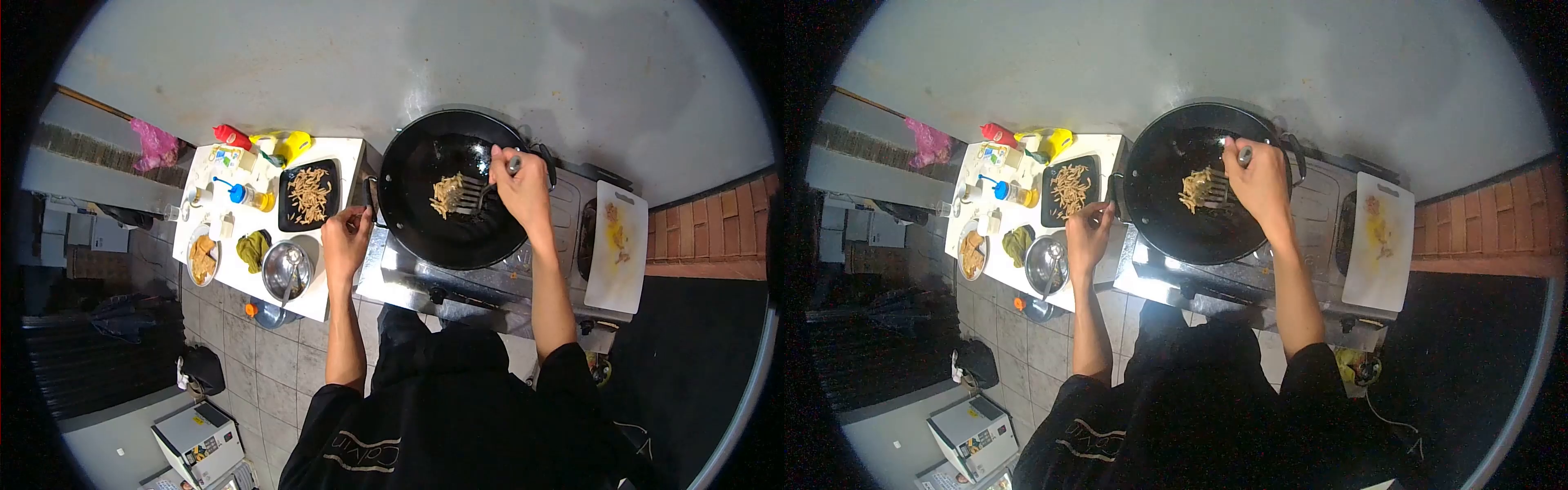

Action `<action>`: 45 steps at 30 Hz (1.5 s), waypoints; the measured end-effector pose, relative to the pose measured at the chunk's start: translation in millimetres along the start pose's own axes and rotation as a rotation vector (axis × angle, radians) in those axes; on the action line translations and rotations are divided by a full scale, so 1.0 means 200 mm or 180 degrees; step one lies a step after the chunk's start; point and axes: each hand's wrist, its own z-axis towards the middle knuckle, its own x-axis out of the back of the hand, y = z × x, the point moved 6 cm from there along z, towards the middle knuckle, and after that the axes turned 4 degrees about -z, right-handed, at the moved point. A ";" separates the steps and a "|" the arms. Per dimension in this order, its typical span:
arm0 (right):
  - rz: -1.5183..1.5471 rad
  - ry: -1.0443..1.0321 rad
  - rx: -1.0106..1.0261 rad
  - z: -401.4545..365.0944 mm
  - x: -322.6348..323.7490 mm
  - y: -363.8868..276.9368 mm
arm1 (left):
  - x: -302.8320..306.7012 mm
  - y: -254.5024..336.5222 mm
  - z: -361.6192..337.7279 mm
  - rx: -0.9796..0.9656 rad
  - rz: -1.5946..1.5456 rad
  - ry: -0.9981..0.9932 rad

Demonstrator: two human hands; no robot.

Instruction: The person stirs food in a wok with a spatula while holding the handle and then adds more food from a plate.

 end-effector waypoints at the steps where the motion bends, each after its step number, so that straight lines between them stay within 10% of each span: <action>1: 0.0152 0.0133 0.0045 0.00 0.03 0.00 | 0.00 0.00 0.00 -0.0011 0.0008 -0.0027; 45: 0.0135 0.0159 0.0057 -0.08 0.02 0.02 | -0.02 -0.07 0.00 -0.0091 -0.0308 -0.0086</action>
